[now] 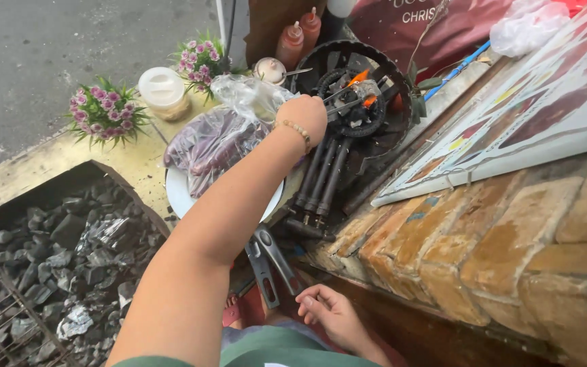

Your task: Using an electric fan to blow air onto charcoal in a grill to increase the fire's intensity while using tongs to rearrange the coals.

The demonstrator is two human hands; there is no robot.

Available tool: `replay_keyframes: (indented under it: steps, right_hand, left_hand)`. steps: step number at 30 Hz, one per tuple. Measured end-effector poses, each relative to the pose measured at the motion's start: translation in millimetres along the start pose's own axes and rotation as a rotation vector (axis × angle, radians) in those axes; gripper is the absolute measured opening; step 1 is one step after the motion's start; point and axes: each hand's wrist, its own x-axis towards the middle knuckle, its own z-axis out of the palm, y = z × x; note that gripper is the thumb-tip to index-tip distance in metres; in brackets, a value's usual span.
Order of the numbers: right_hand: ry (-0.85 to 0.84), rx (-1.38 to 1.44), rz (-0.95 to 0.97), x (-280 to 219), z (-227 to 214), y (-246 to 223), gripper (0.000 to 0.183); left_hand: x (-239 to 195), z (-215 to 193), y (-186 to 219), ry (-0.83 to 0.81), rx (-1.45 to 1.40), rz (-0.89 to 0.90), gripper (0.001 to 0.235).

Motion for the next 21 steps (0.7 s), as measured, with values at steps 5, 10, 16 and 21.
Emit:
replay_keyframes:
  steps: [5, 10, 16, 21]
  right_hand:
    - [-0.013, 0.036, 0.001, 8.0, -10.0, 3.3, 0.022]
    - [-0.041, -0.001, 0.017, 9.6, -11.0, -16.5, 0.023]
    - [-0.048, -0.022, 0.003, 16.4, -14.8, -17.2, 0.023]
    - [-0.052, 0.005, 0.007, 20.6, -15.8, -12.8, 0.025]
  left_hand:
    - [24.8, 1.1, 6.3, -0.020, 0.087, 0.010, 0.030]
    - [38.6, 3.1, 1.7, -0.068, 0.238, 0.073, 0.025]
    - [33.9, 2.5, -7.8, -0.004, 0.193, 0.084, 0.023]
    - [35.5, 2.0, -14.7, 0.052, 0.120, 0.072, 0.028]
